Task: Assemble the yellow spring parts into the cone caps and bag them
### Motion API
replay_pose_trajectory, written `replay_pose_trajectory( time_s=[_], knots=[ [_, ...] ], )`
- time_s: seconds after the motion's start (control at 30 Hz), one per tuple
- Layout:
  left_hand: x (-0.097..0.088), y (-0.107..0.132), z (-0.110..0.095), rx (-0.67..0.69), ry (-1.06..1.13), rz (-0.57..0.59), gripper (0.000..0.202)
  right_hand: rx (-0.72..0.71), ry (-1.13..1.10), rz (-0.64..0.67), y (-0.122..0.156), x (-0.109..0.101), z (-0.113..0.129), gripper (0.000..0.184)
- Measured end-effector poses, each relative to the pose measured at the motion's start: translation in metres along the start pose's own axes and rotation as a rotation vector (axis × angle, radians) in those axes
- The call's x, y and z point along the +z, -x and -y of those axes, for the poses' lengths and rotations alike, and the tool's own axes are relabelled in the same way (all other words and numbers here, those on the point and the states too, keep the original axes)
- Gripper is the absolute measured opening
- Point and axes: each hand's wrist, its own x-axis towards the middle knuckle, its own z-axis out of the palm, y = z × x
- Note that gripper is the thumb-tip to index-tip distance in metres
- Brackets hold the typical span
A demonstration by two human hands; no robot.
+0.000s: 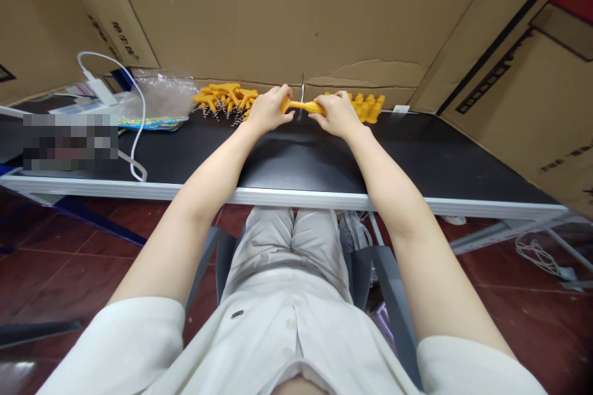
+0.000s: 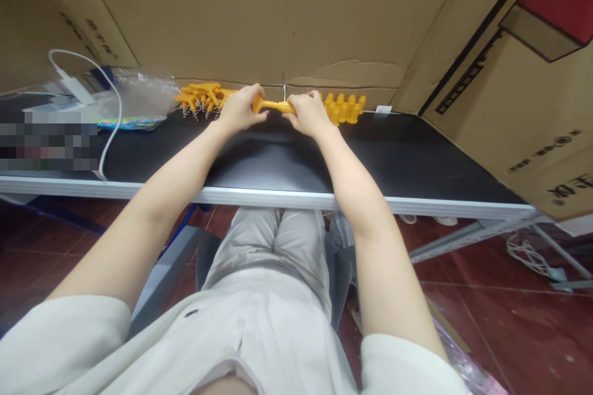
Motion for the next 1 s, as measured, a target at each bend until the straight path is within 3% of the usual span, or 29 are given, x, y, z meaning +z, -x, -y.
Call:
replay_pose_trajectory(
  time_s=[0.2,0.4,0.63,0.83,1.0],
  knots=[
    [-0.004,0.000,-0.007,-0.015,-0.050,0.021,0.049,0.045,-0.065,0.023,0.001,-0.003,0.000,0.035],
    [-0.005,0.001,-0.008,0.026,-0.077,0.009,0.049,0.139,-0.271,0.060,0.002,-0.011,0.006,0.034],
    [-0.009,0.001,-0.011,0.073,-0.215,0.013,0.051,0.202,-0.506,0.249,0.006,-0.029,0.020,0.024],
    [-0.013,0.006,-0.022,0.003,-0.249,0.042,0.052,0.200,-0.453,0.190,0.004,-0.020,0.012,0.036],
    [-0.010,0.006,-0.015,-0.076,-0.163,0.055,0.051,0.105,-0.413,0.112,0.002,-0.003,-0.006,0.066]
  ],
)
